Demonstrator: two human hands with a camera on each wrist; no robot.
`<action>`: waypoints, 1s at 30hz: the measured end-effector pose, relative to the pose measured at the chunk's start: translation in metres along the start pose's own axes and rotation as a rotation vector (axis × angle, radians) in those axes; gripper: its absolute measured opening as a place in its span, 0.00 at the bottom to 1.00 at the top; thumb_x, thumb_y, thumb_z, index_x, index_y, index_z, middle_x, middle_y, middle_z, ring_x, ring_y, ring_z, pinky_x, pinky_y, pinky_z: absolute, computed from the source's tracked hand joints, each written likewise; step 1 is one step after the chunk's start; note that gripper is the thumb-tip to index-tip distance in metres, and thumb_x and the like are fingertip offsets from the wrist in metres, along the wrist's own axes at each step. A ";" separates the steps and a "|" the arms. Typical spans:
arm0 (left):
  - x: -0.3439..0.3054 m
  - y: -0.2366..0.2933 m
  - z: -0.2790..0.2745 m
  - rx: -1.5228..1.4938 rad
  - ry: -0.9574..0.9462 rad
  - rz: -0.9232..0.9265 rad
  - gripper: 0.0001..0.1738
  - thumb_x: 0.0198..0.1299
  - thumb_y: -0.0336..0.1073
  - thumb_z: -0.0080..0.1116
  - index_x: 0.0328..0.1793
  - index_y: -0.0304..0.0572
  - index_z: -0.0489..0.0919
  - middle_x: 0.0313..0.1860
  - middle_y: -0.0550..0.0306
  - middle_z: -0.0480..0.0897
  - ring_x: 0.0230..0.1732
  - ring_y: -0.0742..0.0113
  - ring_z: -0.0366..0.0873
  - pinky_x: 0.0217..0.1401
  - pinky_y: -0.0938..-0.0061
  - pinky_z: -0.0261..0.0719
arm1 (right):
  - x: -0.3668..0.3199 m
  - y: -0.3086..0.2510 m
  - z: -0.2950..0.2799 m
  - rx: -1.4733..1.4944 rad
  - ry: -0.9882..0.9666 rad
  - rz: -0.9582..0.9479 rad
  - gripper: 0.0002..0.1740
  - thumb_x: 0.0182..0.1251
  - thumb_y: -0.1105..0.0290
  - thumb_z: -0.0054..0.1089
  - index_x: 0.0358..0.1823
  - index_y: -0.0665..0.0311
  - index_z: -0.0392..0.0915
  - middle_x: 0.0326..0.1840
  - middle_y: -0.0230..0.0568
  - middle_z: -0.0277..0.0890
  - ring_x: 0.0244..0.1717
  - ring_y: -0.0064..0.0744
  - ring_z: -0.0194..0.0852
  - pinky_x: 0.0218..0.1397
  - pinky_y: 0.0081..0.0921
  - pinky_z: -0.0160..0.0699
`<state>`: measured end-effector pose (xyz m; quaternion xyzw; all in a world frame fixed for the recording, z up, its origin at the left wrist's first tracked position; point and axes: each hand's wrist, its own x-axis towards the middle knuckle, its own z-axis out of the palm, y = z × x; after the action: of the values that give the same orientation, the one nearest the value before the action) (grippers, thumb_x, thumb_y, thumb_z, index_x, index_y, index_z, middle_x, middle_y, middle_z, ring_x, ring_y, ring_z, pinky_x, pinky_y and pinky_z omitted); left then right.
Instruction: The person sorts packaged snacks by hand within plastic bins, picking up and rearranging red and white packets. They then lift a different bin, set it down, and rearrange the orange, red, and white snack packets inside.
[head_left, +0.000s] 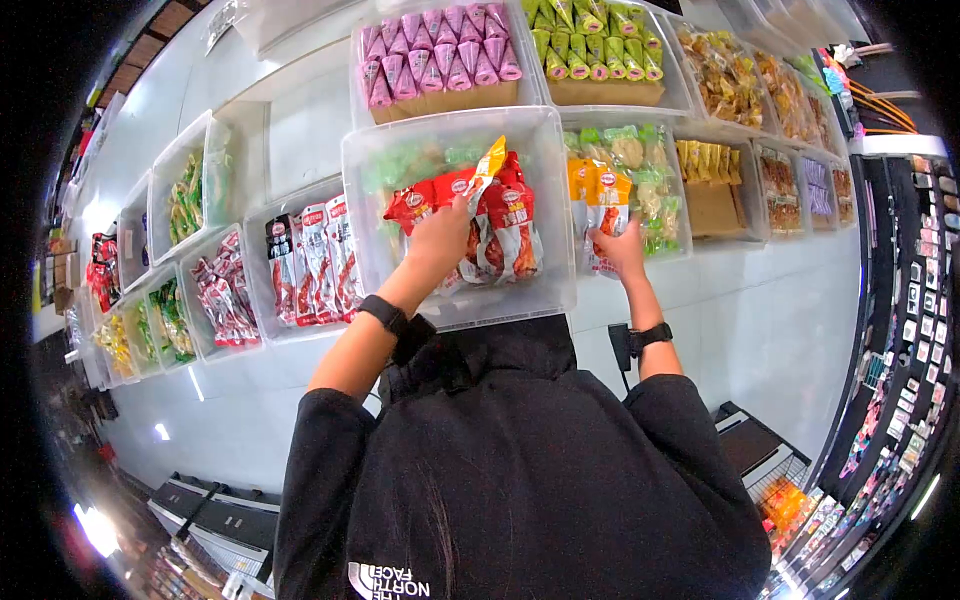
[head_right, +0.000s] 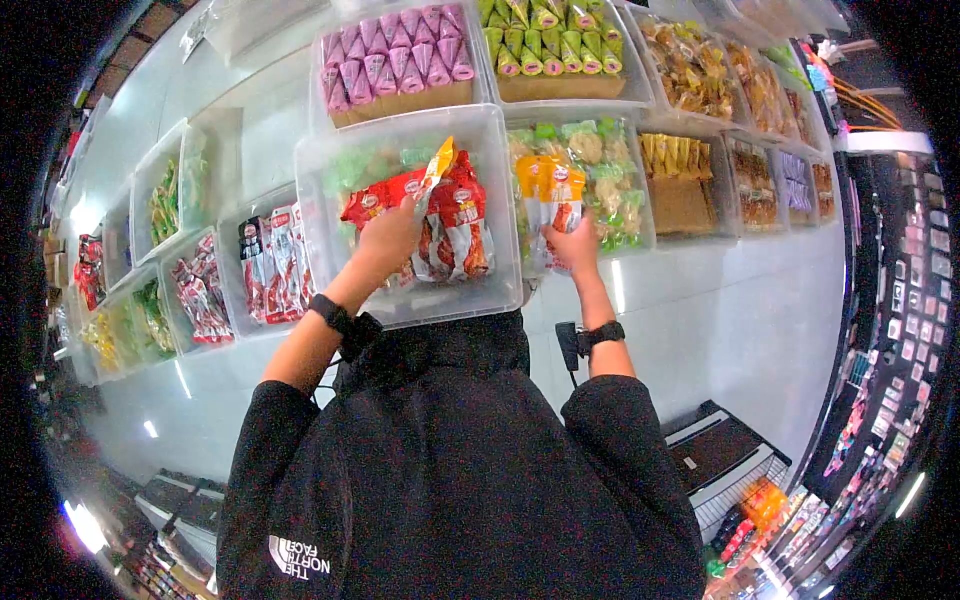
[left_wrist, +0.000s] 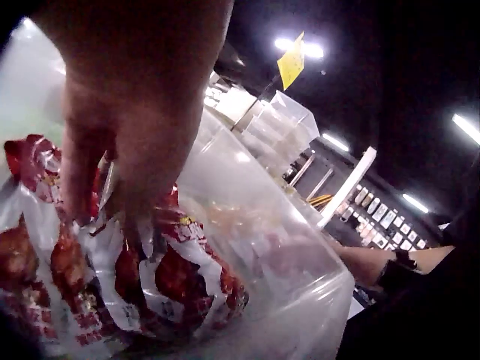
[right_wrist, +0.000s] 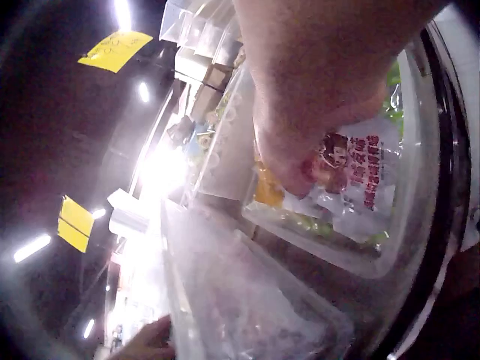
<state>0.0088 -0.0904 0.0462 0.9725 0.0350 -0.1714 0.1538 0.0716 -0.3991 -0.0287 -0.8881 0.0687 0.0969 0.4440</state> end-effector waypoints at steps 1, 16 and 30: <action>-0.003 -0.004 -0.004 -0.038 0.026 0.034 0.15 0.51 0.28 0.48 0.46 0.34 0.65 0.33 0.37 0.79 0.35 0.43 0.80 0.34 0.55 0.78 | -0.002 0.002 0.003 0.031 0.014 -0.016 0.39 0.39 0.61 0.72 0.51 0.69 0.63 0.43 0.52 0.75 0.45 0.49 0.75 0.50 0.37 0.72; -0.064 0.017 -0.084 -0.297 0.365 0.094 0.11 0.54 0.30 0.50 0.44 0.39 0.66 0.28 0.38 0.77 0.32 0.38 0.75 0.33 0.51 0.71 | -0.020 -0.006 0.014 -0.285 0.404 -0.349 0.42 0.52 0.52 0.63 0.59 0.75 0.55 0.53 0.61 0.61 0.56 0.56 0.57 0.61 0.44 0.55; -0.049 0.060 -0.106 0.169 0.705 1.131 0.11 0.43 0.34 0.57 0.35 0.49 0.72 0.34 0.63 0.75 0.43 0.67 0.78 0.41 0.75 0.79 | -0.086 -0.147 -0.083 0.810 -0.859 0.146 0.34 0.66 0.42 0.42 0.61 0.64 0.63 0.45 0.36 0.73 0.41 0.18 0.71 0.35 0.17 0.74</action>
<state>0.0041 -0.1150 0.1748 0.8476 -0.4455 0.2611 0.1225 0.0277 -0.3753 0.1539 -0.5223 -0.0248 0.4439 0.7277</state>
